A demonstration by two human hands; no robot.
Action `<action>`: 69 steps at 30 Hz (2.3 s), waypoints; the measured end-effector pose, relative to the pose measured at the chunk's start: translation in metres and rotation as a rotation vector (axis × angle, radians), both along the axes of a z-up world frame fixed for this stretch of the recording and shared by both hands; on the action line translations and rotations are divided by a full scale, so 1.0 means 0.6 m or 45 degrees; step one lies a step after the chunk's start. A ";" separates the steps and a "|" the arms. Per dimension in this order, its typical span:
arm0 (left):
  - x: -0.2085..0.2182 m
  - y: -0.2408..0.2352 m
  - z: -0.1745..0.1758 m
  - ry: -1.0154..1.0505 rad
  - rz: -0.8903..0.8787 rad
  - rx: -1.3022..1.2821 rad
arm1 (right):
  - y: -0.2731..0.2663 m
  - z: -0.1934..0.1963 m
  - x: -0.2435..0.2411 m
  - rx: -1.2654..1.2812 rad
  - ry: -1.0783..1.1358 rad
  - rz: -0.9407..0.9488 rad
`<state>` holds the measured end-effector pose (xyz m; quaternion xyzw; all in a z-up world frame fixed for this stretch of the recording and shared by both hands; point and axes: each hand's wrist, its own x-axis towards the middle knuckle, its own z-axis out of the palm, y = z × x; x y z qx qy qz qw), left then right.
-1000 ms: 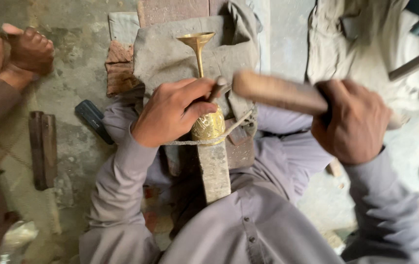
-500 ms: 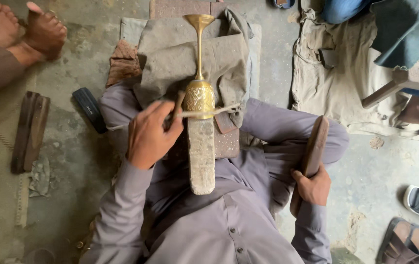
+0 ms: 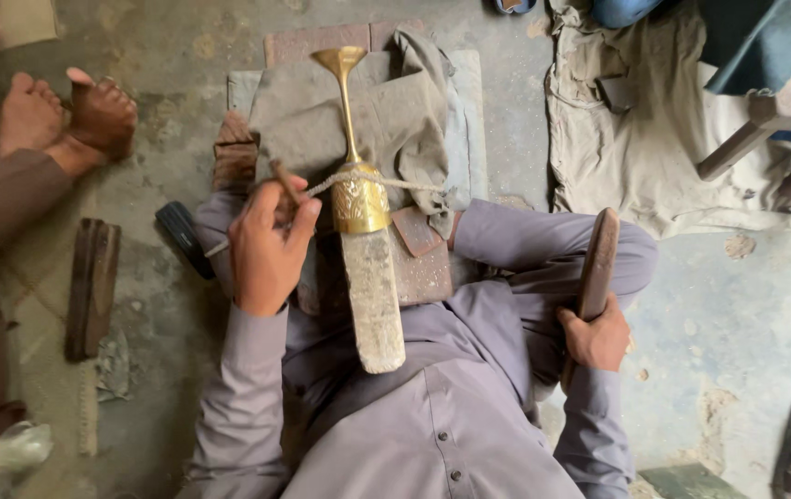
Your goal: The person uses a wooden mallet and a metal chisel to engrave decorative patterns onto a brass cup. The cup is held steady on a stone block while the person repeatedly strikes the chisel to create intricate designs.
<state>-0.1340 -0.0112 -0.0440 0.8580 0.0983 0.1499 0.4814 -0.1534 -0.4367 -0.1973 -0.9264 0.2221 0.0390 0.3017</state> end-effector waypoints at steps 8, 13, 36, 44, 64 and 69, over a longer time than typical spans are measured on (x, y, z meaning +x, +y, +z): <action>0.031 -0.036 0.042 0.176 -0.219 -0.201 | 0.021 0.033 0.049 0.156 0.160 0.176; 0.102 -0.080 0.058 0.156 -0.496 0.323 | 0.071 0.070 0.090 0.461 0.160 0.352; 0.158 -0.095 0.061 0.305 -0.839 0.654 | 0.137 0.191 0.195 0.312 -0.456 0.873; 0.160 -0.090 0.056 0.291 -0.870 0.598 | 0.130 0.197 0.186 0.444 -0.445 0.907; 0.169 -0.082 0.054 0.261 -0.948 0.486 | 0.126 0.207 0.170 0.176 -0.469 1.011; 0.169 -0.077 0.049 0.298 -0.939 0.452 | 0.128 0.225 0.171 0.429 -0.290 0.861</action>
